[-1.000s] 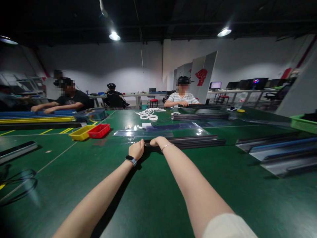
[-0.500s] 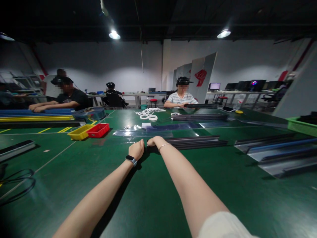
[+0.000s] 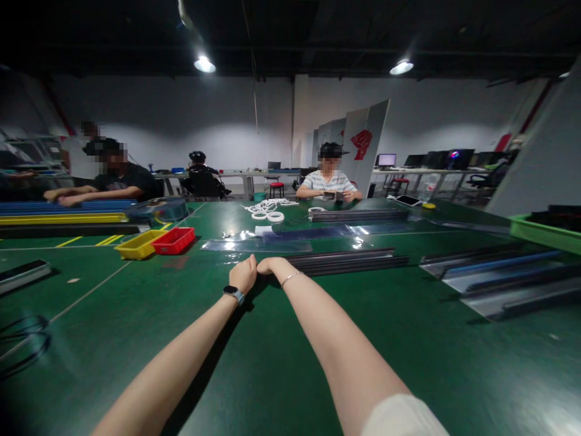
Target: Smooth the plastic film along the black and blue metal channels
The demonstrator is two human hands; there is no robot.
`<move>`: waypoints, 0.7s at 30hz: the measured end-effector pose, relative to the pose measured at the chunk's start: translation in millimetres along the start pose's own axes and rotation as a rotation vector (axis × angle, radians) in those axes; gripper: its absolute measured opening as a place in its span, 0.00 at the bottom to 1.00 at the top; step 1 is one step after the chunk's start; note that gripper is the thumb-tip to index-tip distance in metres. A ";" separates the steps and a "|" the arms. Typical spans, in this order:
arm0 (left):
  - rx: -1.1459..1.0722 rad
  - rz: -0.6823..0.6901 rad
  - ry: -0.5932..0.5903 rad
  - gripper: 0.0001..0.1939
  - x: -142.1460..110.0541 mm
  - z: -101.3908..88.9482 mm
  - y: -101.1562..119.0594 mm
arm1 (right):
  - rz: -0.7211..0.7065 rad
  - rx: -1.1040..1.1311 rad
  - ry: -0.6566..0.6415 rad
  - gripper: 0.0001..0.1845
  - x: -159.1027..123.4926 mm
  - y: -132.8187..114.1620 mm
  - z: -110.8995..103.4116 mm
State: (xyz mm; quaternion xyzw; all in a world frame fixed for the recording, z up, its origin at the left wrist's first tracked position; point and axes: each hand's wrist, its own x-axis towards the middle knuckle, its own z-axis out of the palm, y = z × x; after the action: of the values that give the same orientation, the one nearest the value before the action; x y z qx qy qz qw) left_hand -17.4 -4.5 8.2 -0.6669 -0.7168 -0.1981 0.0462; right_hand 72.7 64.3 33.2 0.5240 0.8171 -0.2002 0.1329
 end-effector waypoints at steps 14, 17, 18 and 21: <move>-0.046 0.000 0.064 0.28 0.5 5.7 -1.0 | 0.138 -0.051 0.281 0.29 -9.3 20.1 13.4; -0.059 0.002 0.078 0.29 1.1 7.9 -1.4 | 0.167 -0.066 0.299 0.29 -15.4 37.9 11.0; -0.065 -0.001 0.076 0.29 1.3 8.3 -1.4 | 0.178 -0.073 0.307 0.29 -18.2 44.9 10.2; -0.085 -0.012 0.070 0.30 2.0 8.4 -1.4 | 0.222 -0.090 0.334 0.29 -27.6 66.8 8.0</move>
State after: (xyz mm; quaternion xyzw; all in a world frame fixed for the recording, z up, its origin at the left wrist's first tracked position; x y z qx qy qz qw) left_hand -17.3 0.3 0.9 -0.6565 -0.7099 -0.2517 0.0418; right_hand 145.0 63.2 25.4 0.6303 0.7732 -0.0580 0.0403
